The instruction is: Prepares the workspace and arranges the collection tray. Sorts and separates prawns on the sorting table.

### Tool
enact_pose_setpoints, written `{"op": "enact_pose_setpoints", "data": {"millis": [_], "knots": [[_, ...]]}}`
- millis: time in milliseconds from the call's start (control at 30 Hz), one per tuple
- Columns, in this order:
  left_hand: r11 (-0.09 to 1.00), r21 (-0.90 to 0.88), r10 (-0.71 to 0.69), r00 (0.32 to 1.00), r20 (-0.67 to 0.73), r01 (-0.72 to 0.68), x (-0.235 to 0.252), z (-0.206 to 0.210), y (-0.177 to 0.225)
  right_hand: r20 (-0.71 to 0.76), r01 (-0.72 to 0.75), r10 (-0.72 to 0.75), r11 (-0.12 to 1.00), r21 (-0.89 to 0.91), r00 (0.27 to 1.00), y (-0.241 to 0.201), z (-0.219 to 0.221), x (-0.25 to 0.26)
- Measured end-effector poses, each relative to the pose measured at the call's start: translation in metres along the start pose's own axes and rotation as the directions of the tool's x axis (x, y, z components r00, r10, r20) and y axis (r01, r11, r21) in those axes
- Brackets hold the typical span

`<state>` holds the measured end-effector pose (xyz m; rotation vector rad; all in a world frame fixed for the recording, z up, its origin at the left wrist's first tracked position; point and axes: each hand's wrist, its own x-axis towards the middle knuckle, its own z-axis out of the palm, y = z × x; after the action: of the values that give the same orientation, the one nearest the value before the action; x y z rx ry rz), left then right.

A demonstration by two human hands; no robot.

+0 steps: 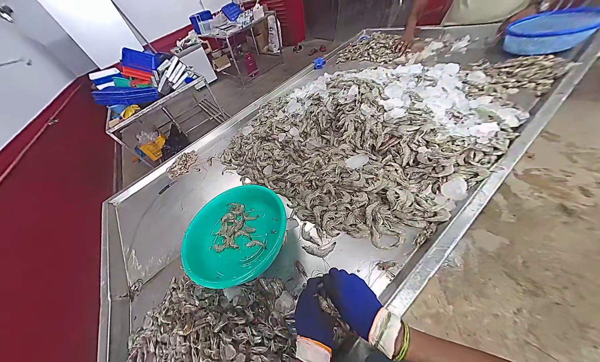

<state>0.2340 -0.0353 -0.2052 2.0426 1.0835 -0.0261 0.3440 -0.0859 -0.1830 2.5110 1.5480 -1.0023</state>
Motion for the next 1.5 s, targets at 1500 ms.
{"op": "enact_pose_setpoints", "data": {"millis": [1500], "knots": [[0.780, -0.613, 0.070, 0.991, -0.115, -0.126, -0.001, 0.000, -0.018, -0.165, -0.096, 0.098, 0.995, 0.019, 0.981, 0.017, -0.050, 0.123]]}}
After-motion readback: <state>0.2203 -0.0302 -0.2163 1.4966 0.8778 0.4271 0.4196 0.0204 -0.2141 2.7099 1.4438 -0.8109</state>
